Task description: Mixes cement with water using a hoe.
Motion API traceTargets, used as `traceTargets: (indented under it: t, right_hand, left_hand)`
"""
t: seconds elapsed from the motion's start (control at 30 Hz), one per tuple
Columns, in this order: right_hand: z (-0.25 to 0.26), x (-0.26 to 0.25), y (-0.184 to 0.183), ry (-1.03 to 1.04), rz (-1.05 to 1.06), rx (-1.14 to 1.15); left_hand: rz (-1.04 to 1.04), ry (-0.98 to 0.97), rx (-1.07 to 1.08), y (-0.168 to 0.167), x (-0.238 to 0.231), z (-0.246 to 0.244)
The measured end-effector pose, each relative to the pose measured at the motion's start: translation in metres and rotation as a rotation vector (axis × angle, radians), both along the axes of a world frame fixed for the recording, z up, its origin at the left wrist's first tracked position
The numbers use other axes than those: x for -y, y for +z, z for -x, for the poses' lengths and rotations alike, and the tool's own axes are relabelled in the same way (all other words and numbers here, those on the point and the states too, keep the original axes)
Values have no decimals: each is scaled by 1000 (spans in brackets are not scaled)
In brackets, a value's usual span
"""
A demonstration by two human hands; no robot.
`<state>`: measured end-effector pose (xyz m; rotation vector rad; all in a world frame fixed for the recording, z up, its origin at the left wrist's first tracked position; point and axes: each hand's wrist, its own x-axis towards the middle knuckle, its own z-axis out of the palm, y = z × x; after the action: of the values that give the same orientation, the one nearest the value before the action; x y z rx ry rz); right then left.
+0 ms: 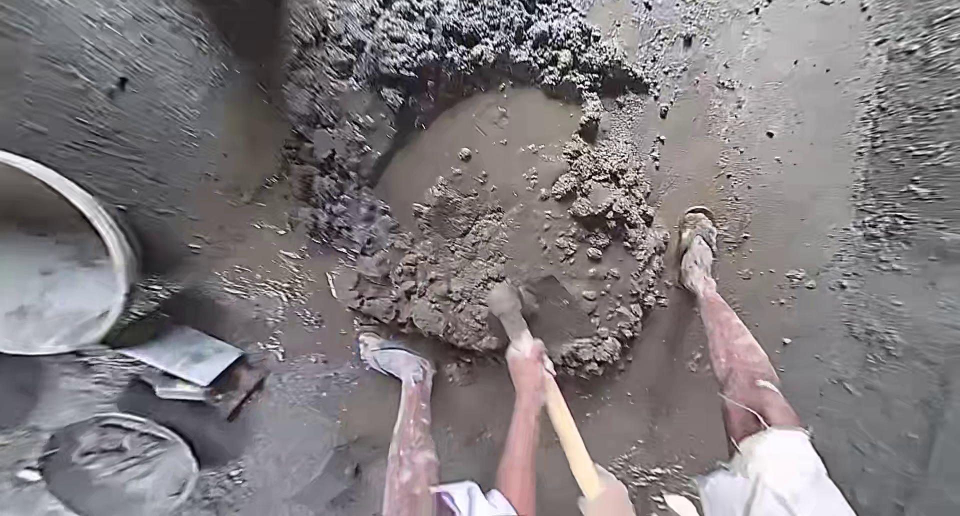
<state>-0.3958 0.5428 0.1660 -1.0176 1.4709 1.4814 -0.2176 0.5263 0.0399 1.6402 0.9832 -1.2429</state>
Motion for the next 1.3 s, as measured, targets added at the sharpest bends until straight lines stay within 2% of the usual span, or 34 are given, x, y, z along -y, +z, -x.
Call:
traceTargets:
  t: [0.07, 0.13, 0.27, 0.33, 0.4, 0.47, 0.53, 0.6, 0.67, 0.83, 0.93, 1.03, 1.13, 1.23, 1.3]
  right_hand:
    - [-33, 13, -25, 7, 19, 145]
    - [-92, 39, -53, 31, -4, 358]
    - [-232, 116, -88, 164, -78, 719]
    - [-305, 133, -106, 189, -99, 878]
    - [-362, 137, -125, 223, -119, 968]
    - [-387, 137, -144, 245, -78, 989]
    - [-378, 150, -153, 272, -25, 924]
    - [-328, 167, -145, 287, 11, 780]
    - [-267, 180, -127, 323, 47, 640]
    - [-90, 110, -56, 201, 6, 247]
    - [-45, 82, -41, 147, -1, 153]
    - [-65, 63, -27, 120, -63, 264]
    - [-139, 87, -28, 161, -24, 495]
    - [-228, 148, -62, 209, 126, 729]
    - [-269, 198, -98, 195, 194, 798]
  left_hand:
    - [4, 45, 73, -10, 12, -55]
    - [35, 99, 248, -9, 24, -134]
    - [67, 141, 596, 21, 37, -281]
    - [73, 139, 772, 36, 37, -353]
    - [84, 137, 877, 41, 35, -409]
    - [74, 156, 885, 25, 38, -440]
    - [93, 171, 822, -10, 55, -434]
    - [55, 115, 734, -47, 76, -383]
    - [-21, 107, 668, -65, 90, -315]
    - [-56, -49, 218, -49, 61, -116]
    - [-56, 74, 109, -28, 54, -69]
    - [-53, 97, 207, 27, 44, -105]
    - [84, 68, 481, 76, 60, -184]
    - [285, 69, 690, 78, 104, -274]
    - [315, 61, 767, 51, 157, -321]
